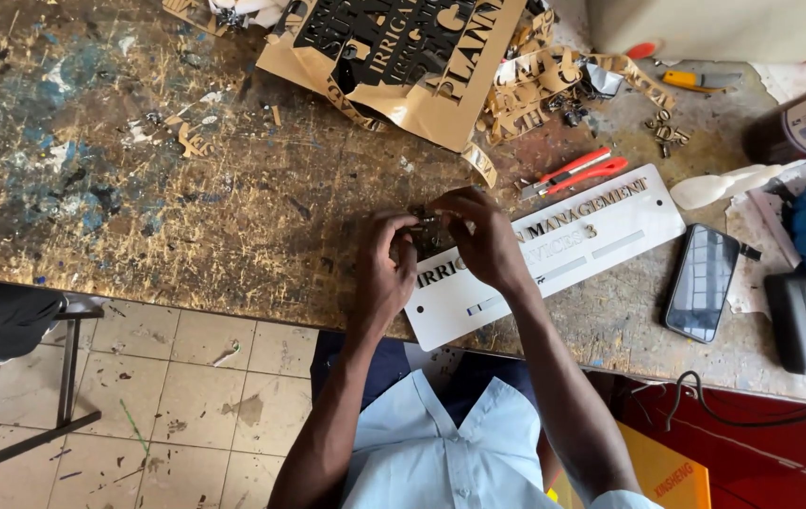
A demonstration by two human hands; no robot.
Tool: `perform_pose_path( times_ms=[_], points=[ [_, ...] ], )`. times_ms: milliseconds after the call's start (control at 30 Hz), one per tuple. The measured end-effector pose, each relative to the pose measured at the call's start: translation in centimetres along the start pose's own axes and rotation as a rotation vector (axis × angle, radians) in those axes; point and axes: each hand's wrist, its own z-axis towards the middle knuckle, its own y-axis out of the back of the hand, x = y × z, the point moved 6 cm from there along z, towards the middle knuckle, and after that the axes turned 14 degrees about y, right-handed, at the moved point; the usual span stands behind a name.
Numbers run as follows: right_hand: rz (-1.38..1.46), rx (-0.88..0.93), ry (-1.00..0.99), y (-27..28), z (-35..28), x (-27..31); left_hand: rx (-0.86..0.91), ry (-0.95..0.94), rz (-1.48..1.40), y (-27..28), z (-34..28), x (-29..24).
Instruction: The person is gluing individual gold-colored letters onto a white sign board to spell out 'IRRIGATION MANAGEMENT SERVICES'.
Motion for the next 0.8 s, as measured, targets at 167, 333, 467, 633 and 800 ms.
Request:
perform_pose_path(
  times_ms=[167,333,467,633,800],
  points=[
    [-0.182,0.077,0.094,-1.4,0.4,0.5,-0.058,-0.053,0.061,0.1,-0.1,0.8],
    [-0.017,-0.061,0.040,0.0,-0.7,0.7,-0.095,-0.096,0.172,0.8,-1.7,0.8],
    [0.184,-0.198,-0.104,4.4,-4.3,1.5,0.129,-0.166,0.364,0.4,-4.8,-0.3],
    [0.242,-0.330,-0.222,5.9,-11.0,1.0,0.287,-0.360,0.558,-1.4,-8.4,-0.2],
    [0.031,-0.416,-0.159,7.1,-14.0,1.0,0.318,-0.321,0.712,-2.3,-8.3,-0.2]
  ],
)
